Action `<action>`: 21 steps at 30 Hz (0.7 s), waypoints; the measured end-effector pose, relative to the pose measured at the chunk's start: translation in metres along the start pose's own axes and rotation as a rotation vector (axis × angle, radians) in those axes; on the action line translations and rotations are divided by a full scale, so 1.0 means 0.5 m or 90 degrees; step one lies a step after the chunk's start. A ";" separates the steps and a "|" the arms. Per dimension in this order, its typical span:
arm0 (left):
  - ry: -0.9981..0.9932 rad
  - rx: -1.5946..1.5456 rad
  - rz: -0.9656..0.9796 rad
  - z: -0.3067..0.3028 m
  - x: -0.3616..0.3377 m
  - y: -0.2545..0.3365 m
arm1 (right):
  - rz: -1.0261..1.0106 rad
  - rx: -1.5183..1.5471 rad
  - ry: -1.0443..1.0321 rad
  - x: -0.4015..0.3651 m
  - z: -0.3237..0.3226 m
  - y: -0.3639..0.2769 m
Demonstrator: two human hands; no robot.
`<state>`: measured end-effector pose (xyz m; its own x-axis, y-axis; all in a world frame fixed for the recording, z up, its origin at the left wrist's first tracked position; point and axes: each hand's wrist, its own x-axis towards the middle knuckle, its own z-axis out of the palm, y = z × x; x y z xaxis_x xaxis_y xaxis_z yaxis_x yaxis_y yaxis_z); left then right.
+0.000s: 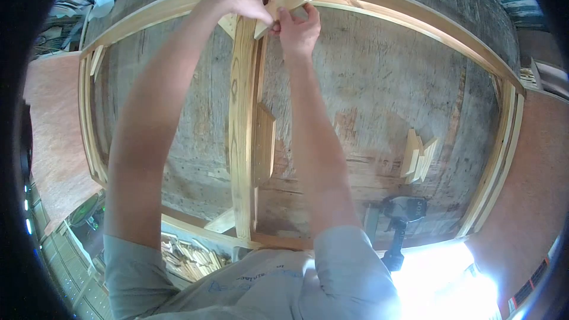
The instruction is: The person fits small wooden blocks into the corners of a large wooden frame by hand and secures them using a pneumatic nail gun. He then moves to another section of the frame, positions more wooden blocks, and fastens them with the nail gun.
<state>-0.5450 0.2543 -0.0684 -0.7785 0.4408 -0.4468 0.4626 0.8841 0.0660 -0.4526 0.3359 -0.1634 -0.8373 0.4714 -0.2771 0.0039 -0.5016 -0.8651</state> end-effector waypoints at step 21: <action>0.141 0.025 -0.065 0.064 -0.004 0.042 | 0.141 -0.881 -0.193 -0.429 -0.532 -0.459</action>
<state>-0.5202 0.2668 -0.0948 -0.8939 0.3766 -0.2430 0.3897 0.9209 -0.0063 -0.1286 0.5428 -0.0165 -0.8303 0.2194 -0.5123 0.5196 0.6371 -0.5693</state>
